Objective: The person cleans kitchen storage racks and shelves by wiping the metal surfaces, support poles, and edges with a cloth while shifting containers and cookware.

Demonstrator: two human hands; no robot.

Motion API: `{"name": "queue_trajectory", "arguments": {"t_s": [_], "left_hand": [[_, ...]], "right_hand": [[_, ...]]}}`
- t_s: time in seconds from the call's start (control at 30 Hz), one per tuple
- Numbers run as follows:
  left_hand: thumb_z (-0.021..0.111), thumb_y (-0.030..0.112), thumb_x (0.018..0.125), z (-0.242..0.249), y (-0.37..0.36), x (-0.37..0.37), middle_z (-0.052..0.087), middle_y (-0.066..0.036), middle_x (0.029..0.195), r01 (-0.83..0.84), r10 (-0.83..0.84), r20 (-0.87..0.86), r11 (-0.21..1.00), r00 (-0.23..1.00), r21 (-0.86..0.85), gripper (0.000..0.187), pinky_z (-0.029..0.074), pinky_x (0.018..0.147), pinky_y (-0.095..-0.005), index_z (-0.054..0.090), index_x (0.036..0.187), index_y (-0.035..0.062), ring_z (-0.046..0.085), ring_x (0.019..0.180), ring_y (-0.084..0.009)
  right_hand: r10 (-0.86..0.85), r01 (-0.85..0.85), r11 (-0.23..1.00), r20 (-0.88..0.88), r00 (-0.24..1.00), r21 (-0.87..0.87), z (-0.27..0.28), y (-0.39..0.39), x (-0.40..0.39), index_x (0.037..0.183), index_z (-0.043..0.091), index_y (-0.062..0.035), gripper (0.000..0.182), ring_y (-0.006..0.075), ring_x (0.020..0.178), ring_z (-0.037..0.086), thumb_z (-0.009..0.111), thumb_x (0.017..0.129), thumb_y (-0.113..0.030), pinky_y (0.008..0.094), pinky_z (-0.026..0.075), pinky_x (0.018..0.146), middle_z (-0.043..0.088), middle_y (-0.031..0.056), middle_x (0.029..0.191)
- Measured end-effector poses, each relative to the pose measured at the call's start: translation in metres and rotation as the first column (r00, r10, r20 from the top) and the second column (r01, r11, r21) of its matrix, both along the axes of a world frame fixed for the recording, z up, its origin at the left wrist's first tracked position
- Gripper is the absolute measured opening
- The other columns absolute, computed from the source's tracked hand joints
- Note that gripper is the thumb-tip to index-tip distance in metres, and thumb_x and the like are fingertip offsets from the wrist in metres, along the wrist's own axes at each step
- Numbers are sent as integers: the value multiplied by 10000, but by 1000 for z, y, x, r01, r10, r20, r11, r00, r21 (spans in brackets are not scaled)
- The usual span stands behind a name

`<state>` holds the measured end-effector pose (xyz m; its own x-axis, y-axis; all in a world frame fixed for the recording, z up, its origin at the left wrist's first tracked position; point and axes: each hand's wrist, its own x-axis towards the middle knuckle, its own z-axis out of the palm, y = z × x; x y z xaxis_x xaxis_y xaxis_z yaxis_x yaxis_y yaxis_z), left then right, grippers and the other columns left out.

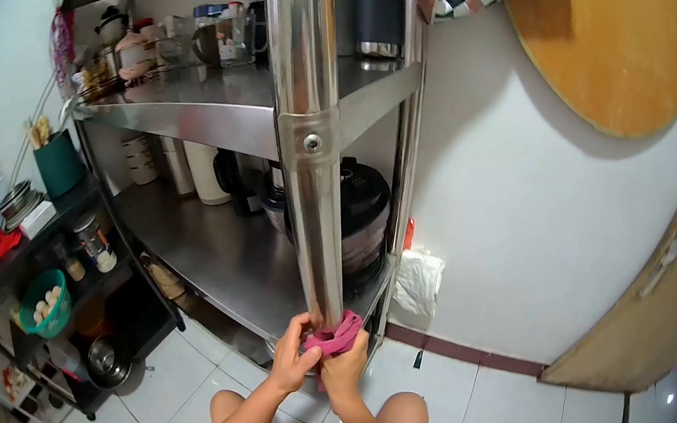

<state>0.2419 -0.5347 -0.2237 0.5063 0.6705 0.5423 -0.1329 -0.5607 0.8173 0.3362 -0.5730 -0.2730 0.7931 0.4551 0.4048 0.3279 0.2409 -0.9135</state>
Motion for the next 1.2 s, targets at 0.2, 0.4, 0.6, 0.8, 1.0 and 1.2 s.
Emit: {"name": "queue_trajectory", "arguments": {"t_s": [0.2,0.4,0.6,0.8,1.0,1.2], "left_hand": [[592,501,891,0,-15,14,623,-195,1069,-238,240,-39,970,970,46,639,497,837,-394,459,1249,-10,642,949,-317],[489,492,958,10,-39,38,613,-217,1012,-497,504,-79,863,860,98,538,482,783,-440,452,1218,22,620,913,-421],[410,440,995,4,-48,50,531,-290,1266,-588,586,-155,808,795,38,583,412,937,-505,330,1394,23,524,1151,-481],[474,450,962,14,-57,67,572,-278,1197,-692,642,-303,716,705,-94,586,437,907,-505,356,1345,23,564,1082,-476],[574,491,913,34,-58,52,616,-255,1110,-665,627,-309,747,715,-24,612,468,882,-465,425,1253,5,609,1017,-441],[665,425,887,62,-72,7,607,-223,1195,-503,541,-464,837,701,216,608,491,916,-380,519,1316,19,623,1068,-332]], "right_hand": [[150,-155,987,130,980,32,-5,-3,18,1108,503,8,642,428,944,592,772,739,-444,480,461,810,599,212,988],[273,-302,950,257,927,78,1,-7,35,1122,521,-3,417,428,953,576,641,879,-320,482,445,815,590,206,1001],[291,-376,775,242,926,507,92,-13,68,1128,601,31,347,356,1140,558,494,957,-252,453,414,979,590,200,1218],[4,-592,711,839,545,380,309,8,74,1373,377,77,646,541,1229,381,637,825,-143,574,302,1051,377,343,1360],[-465,-371,612,697,546,699,547,54,36,1300,377,104,612,540,1092,482,664,781,-47,515,459,917,391,381,1263],[-170,-296,790,655,736,537,688,40,42,1307,454,33,688,427,1145,578,702,762,-305,425,484,984,494,331,1309]]}}
